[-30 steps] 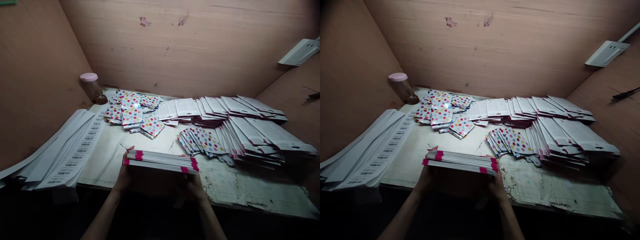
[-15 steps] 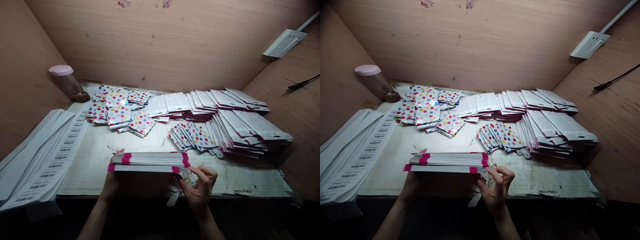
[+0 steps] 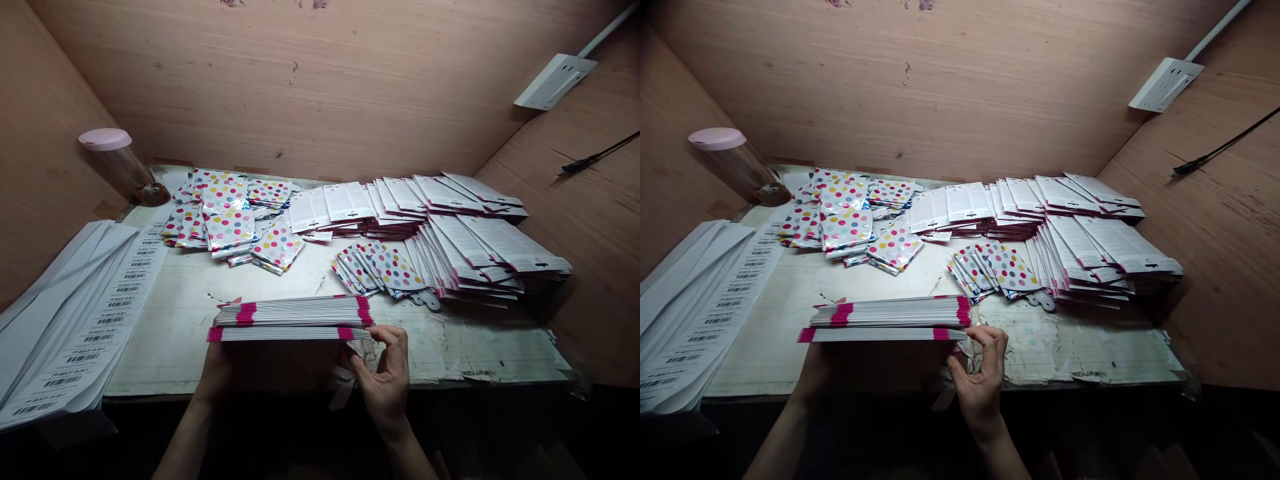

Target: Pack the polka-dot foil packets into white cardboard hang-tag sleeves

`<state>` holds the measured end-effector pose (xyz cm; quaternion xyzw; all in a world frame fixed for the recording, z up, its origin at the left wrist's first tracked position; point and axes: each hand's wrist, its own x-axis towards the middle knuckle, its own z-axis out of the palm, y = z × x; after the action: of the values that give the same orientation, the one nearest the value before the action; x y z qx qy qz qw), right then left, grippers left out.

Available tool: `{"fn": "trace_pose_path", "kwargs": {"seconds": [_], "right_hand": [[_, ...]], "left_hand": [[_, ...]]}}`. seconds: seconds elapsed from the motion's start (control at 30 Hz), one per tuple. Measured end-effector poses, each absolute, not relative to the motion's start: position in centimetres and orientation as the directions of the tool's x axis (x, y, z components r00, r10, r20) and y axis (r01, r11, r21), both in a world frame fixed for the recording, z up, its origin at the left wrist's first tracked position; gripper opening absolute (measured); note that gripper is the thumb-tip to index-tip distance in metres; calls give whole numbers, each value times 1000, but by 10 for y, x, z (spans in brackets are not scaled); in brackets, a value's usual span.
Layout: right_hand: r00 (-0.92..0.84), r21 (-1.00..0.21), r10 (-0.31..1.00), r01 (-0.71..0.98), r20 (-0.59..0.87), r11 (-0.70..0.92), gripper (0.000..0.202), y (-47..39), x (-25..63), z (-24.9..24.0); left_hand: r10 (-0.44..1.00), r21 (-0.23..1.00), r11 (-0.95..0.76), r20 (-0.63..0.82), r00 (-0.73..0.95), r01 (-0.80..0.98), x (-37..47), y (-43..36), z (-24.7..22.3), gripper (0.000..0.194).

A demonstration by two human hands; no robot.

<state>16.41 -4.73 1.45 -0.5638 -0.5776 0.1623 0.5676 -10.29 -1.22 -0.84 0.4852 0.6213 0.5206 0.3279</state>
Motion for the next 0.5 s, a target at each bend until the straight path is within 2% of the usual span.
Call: {"fn": "trace_pose_path", "kwargs": {"seconds": [0.07, 0.2, 0.23, 0.37, 0.5], "right_hand": [[282, -862, 854, 402, 437, 308, 24, -48, 163, 14], [187, -920, 912, 221, 366, 324, 15, -50, 165, 10], [157, -932, 927, 182, 342, 313, 15, -51, 167, 8], [17, -938, 947, 143, 322, 317, 15, -46, 171, -1], [-92, -923, 927, 102, 363, 372, 13, -35, 170, -4]], "left_hand": [[929, 949, -68, 172, -327, 308, -101, -13, -12, 55], [876, 849, -206, 381, -294, 486, -104, -21, -19, 94], [863, 803, -244, 435, -256, 543, -106, -23, -20, 97], [791, 641, -350, 593, -152, 683, -111, -28, -25, 79], [824, 652, -370, 559, -90, 662, -107, -30, -24, 97]]}}
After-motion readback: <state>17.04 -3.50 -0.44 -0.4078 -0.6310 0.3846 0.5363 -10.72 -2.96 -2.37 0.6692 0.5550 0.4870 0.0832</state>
